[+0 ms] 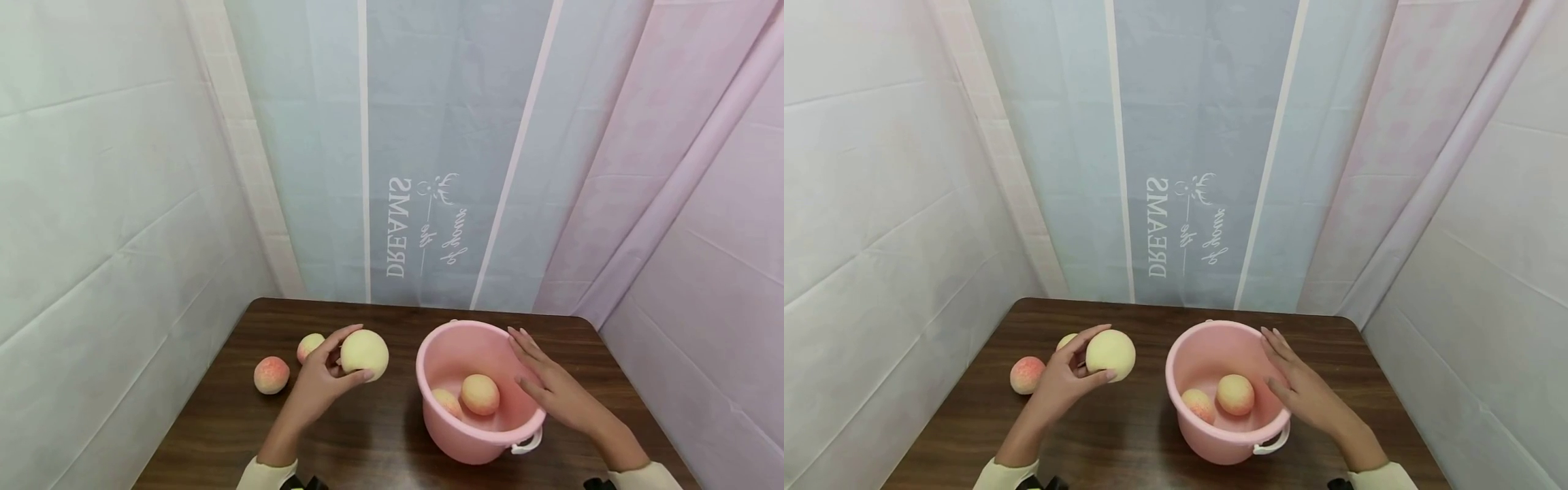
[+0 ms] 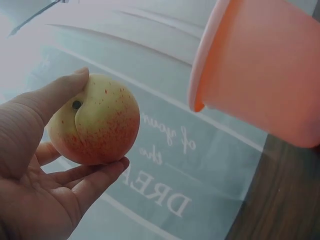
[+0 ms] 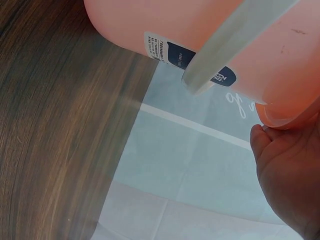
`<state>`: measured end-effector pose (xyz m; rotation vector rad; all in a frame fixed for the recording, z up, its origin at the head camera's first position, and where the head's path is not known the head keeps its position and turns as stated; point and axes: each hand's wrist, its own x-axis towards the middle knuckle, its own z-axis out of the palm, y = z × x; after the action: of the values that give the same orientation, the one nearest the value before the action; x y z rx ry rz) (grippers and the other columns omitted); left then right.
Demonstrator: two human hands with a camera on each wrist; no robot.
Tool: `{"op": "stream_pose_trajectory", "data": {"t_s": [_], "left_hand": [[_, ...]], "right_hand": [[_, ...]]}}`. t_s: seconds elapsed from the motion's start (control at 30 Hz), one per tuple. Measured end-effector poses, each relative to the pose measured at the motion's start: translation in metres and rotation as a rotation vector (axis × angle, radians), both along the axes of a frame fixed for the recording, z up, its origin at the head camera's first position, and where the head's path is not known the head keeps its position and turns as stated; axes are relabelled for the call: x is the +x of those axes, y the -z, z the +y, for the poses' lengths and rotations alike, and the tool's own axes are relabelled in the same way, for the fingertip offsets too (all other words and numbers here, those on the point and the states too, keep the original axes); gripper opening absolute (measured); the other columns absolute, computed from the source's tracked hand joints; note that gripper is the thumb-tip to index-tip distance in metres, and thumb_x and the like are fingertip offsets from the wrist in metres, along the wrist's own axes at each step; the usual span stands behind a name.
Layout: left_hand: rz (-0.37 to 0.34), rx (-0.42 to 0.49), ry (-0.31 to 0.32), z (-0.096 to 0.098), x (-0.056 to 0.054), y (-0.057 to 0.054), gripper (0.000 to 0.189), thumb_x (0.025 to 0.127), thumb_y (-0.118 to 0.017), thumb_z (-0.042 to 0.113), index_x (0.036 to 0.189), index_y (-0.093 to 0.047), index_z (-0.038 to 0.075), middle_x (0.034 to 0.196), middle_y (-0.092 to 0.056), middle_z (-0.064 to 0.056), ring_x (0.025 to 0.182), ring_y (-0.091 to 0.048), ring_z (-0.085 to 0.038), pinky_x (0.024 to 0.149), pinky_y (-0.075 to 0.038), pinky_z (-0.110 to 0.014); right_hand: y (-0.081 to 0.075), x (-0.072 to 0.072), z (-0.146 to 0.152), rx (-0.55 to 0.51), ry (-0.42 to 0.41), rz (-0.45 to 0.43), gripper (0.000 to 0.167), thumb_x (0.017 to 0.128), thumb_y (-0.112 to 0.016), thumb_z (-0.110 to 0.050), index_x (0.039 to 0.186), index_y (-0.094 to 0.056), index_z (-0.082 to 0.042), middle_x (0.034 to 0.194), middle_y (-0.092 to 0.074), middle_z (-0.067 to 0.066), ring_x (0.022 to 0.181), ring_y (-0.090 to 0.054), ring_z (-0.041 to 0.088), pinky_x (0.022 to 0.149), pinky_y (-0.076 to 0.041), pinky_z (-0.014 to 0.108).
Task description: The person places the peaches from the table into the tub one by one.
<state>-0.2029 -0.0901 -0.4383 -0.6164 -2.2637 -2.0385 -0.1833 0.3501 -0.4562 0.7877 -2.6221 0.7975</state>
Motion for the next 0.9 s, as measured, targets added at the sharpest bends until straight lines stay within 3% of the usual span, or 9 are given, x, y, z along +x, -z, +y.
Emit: {"op": "stream_pose_trajectory", "data": {"t_s": [0.4, 0.67, 0.9], "left_hand": [[0.018, 0.033, 0.058, 0.019, -0.008, -0.012, 0.073, 0.079, -0.089, 0.013, 0.142, -0.056, 0.031, 0.133, -0.059, -0.009, 0.114, -0.063, -0.026, 0.083, -0.059, -0.034], [0.051, 0.032, 0.099, 0.028, -0.011, -0.012, 0.072, 0.08, -0.089, 0.014, 0.143, -0.056, 0.026, 0.13, -0.06, -0.012, 0.109, -0.065, -0.026, 0.082, -0.06, -0.034], [0.077, 0.02, 0.123, 0.038, -0.013, -0.009, 0.07, 0.08, -0.089, 0.015, 0.14, -0.058, 0.03, 0.129, -0.06, -0.007, 0.104, -0.067, -0.023, 0.08, -0.06, -0.034]], "right_hand": [[-0.001, 0.001, -0.001, 0.007, 0.006, -0.009, 0.062, 0.097, -0.063, -0.01, 0.152, -0.04, 0.005, 0.167, -0.023, 0.008, 0.154, 0.0, 0.004, 0.111, -0.007, 0.005], [-0.002, 0.001, -0.001, 0.003, 0.013, -0.026, 0.062, 0.098, -0.063, -0.01, 0.154, -0.038, 0.003, 0.168, -0.021, 0.008, 0.154, 0.001, 0.005, 0.11, -0.006, 0.005], [-0.002, 0.001, -0.002, 0.004, 0.01, -0.027, 0.062, 0.098, -0.063, -0.01, 0.154, -0.038, 0.003, 0.168, -0.021, 0.009, 0.154, 0.001, 0.005, 0.11, -0.006, 0.004]]}}
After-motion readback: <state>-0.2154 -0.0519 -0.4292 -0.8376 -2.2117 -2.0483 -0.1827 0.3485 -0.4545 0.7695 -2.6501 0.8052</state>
